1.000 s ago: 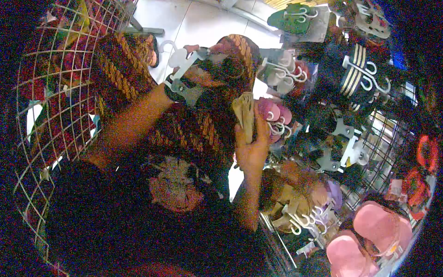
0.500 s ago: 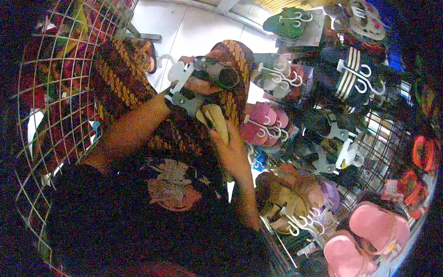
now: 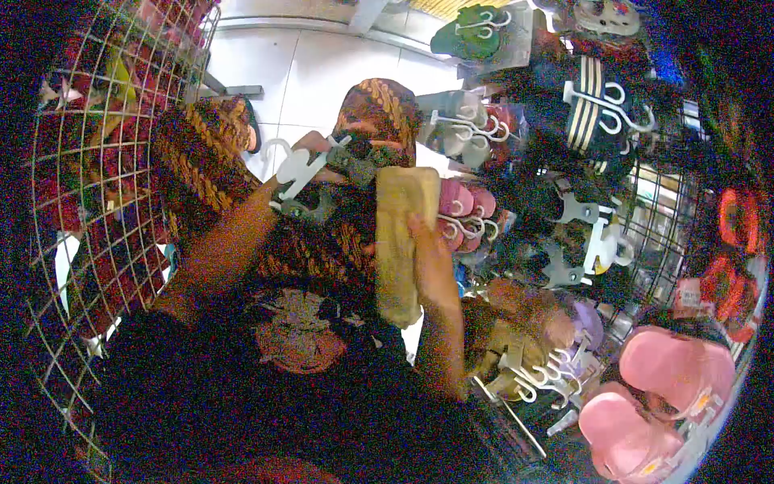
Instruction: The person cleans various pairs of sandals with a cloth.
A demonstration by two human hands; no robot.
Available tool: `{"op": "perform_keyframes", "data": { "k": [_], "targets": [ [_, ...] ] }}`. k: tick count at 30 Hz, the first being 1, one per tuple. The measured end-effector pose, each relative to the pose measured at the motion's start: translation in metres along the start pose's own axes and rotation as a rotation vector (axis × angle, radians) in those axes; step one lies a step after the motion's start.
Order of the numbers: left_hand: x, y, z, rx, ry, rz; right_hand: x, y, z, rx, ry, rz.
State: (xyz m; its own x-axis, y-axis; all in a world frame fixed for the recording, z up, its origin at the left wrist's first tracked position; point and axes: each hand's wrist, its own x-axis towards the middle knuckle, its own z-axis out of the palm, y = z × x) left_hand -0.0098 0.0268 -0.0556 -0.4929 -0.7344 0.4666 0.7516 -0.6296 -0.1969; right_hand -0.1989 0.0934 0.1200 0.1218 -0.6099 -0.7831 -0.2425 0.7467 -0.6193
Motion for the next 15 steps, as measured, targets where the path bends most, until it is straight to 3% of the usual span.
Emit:
{"op": "perform_keyframes", "data": {
  "k": [2,5,6,10,15],
  "targets": [
    [-0.002,-0.009,-0.007,0.084,0.002,0.061,0.002,-0.004,0.013,-0.007,0.077,0.048],
    [-0.008,-0.007,-0.004,0.119,0.049,0.067,0.014,0.024,0.023,-0.757,0.324,-0.502],
    [-0.009,-0.007,-0.003,0.132,0.059,0.07,0.004,0.014,0.033,-0.668,0.273,-0.393],
    [-0.011,-0.005,0.0,0.177,0.09,0.071,0.004,0.014,0.037,-0.907,0.5,-0.492],
    [-0.012,-0.007,0.001,0.221,0.115,0.072,0.002,-0.008,0.027,-0.9,0.299,-0.432]
  ]
}}
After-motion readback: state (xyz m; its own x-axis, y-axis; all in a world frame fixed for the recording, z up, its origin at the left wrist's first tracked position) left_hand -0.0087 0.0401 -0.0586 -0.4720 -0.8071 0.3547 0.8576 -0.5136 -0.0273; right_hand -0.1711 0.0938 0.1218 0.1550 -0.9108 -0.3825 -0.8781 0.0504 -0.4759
